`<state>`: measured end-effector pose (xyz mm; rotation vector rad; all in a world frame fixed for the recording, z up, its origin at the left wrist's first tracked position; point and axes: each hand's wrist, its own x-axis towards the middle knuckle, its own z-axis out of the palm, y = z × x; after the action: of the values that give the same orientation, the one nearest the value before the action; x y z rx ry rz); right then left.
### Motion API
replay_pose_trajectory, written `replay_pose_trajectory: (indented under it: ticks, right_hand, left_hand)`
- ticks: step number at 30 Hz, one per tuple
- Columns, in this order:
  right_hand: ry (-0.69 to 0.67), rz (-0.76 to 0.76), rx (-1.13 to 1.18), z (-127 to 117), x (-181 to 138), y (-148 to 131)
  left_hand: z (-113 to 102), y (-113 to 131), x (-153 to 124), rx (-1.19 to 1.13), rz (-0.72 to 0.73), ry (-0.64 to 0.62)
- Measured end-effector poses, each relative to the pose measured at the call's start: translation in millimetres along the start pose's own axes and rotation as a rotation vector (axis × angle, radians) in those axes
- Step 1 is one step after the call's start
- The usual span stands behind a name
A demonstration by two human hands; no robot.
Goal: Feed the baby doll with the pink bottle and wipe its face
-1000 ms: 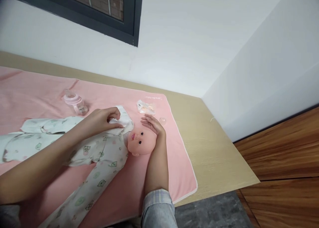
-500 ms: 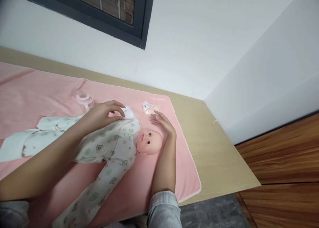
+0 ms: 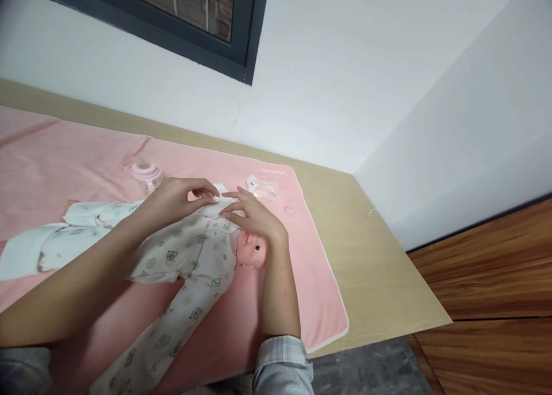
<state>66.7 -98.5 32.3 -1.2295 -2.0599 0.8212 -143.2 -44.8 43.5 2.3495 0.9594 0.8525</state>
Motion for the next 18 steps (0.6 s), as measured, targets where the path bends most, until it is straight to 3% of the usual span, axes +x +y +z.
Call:
replay_pose_trajectory:
  ticks: [3, 6, 14, 18]
  right_hand:
    - [0.024, -0.002, -0.015, -2, 2, 0]
    - [0.16, 0.027, 0.006, -15, -4, 9]
    - [0.543, 0.191, 0.05, -54, -1, 82]
    - [0.584, 0.25, 0.123, -57, 18, 107]
  left_hand:
    - [-5, 2, -2, 0.018, 0.02, 0.047]
    - [-20, 2, -4, 0.048, -0.008, 0.125]
    - [-71, -29, -12, 0.014, -0.192, 0.341]
    - [-87, -51, -16, 0.087, -0.317, 0.424]
